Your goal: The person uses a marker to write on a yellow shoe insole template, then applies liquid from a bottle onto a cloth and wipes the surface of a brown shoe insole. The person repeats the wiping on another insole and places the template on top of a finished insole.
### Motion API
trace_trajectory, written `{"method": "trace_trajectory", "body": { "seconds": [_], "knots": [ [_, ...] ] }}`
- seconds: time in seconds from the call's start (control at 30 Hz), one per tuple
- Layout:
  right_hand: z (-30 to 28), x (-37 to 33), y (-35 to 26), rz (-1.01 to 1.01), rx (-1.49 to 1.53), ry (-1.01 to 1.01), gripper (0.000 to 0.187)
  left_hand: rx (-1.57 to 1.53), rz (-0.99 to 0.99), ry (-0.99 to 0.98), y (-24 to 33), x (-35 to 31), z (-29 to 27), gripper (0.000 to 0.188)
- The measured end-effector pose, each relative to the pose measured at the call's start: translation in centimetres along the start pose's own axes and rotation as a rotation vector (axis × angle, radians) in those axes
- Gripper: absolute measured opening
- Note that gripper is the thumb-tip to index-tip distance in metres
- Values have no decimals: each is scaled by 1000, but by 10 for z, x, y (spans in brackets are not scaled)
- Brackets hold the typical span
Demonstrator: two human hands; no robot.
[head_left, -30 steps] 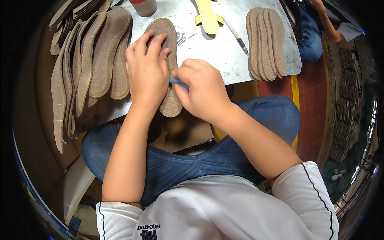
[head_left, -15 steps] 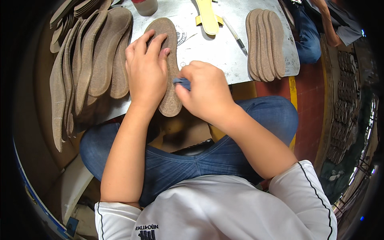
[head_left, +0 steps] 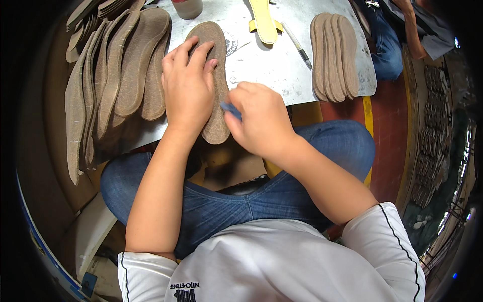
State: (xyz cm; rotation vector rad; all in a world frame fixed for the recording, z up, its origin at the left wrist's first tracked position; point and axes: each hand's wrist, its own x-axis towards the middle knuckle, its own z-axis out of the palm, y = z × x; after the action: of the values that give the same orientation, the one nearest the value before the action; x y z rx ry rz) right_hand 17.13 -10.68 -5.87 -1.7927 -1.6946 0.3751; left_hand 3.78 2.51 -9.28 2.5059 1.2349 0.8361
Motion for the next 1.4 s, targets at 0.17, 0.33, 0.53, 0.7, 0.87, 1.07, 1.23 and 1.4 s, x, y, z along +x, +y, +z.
{"method": "trace_trajectory", "body": {
  "seconds": [0.17, 0.33, 0.53, 0.7, 0.87, 1.07, 1.23, 1.4],
  "knots": [
    [-3, -8, -1, 25, 23, -29, 16, 22, -2, -11, 0, -2, 2, 36],
    [11, 18, 9, -14, -6, 142, 16, 15, -2, -19, 0, -1, 3, 34],
    [-5, -18, -10, 121, 115, -88, 14, 10, 6, -20, 1, 0, 0, 34],
    [-2, -18, -1, 93, 125, -53, 14, 29, 13, -12, 1, -2, 2, 33],
    [11, -4, 2, 60, 86, 124, 14, 39, 9, -16, 2, -1, 2, 33],
    [6, -27, -14, 195, 155, 14, 15, 31, 3, -8, 3, -2, 1, 33],
    [-2, -33, -15, 432, 324, -87, 15, 45, 2, 4, 3, -2, 3, 32],
    [0, -26, -14, 379, 272, -75, 14, 33, 0, 3, 2, -1, 2, 32]
  ]
}}
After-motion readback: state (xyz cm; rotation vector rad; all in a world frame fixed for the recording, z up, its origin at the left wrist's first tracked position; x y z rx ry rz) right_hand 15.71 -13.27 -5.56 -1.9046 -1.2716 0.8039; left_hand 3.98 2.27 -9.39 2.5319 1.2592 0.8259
